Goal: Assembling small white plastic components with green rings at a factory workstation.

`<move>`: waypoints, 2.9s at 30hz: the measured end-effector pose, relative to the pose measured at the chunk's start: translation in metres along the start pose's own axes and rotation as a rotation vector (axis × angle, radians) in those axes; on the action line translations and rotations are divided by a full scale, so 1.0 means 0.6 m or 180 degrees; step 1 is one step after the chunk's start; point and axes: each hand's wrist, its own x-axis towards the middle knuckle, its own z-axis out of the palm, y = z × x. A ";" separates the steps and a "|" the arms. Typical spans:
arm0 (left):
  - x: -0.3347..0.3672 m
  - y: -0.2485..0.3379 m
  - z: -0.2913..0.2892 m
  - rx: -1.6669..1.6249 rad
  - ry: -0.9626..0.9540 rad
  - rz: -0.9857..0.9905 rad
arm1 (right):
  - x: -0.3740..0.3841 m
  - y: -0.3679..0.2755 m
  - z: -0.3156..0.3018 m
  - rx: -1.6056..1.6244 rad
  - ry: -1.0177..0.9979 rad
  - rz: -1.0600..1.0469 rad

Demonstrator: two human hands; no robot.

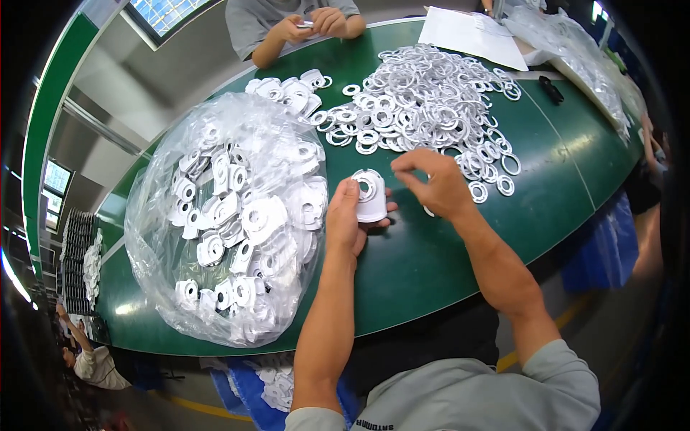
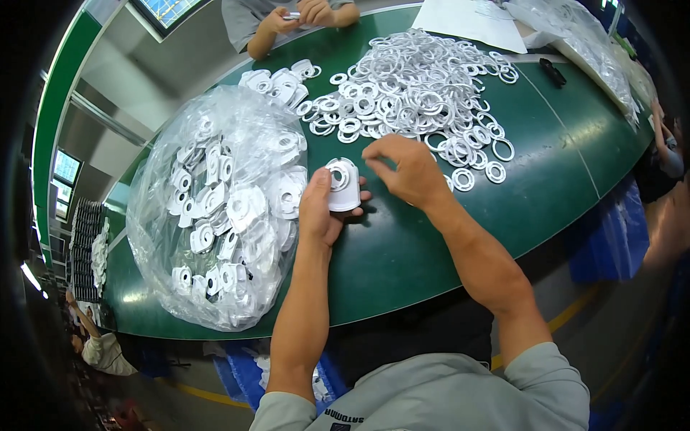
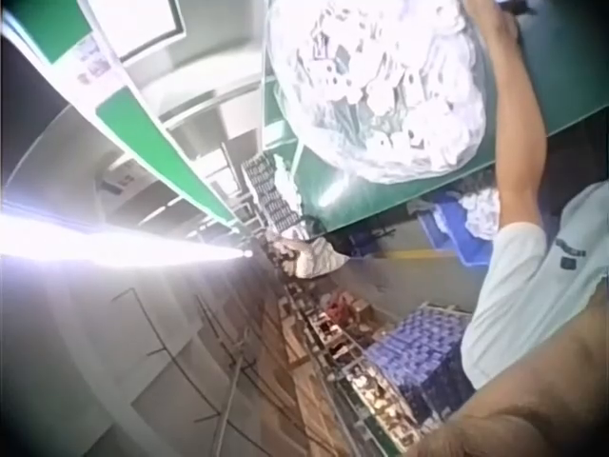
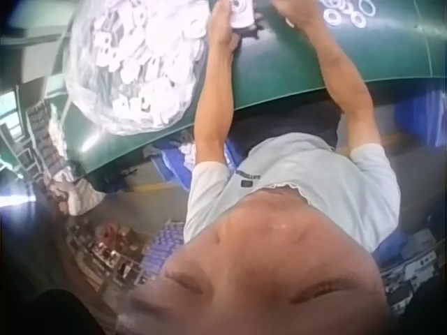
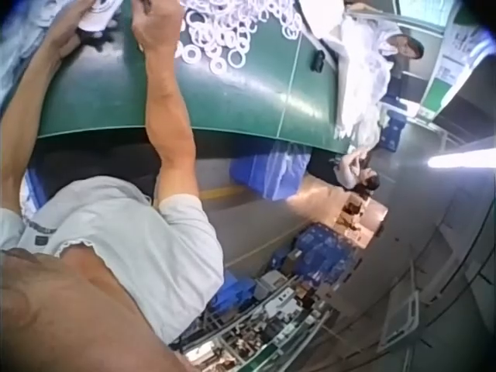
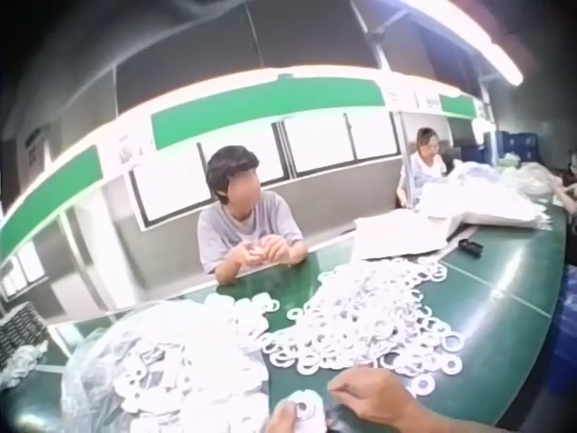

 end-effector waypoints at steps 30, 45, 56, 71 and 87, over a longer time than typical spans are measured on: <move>0.007 0.003 0.010 0.0503 0.0200 0.0200 | -0.002 0.033 -0.094 -0.0972 -0.1300 0.1642; 0.006 -0.012 -0.009 0.0057 0.0515 0.0177 | -0.013 0.029 -0.002 -0.1036 0.0075 0.0732; 0.012 0.006 -0.032 -0.0368 0.0716 0.0223 | -0.024 0.013 0.044 -0.0085 -0.0371 -0.0316; -0.014 0.010 -0.018 0.0452 0.0133 0.0320 | 0.000 0.066 0.034 0.1919 -0.0559 0.0904; -0.008 -0.006 0.005 0.0232 -0.0294 -0.0168 | 0.004 0.012 -0.004 0.1609 -0.0538 0.2332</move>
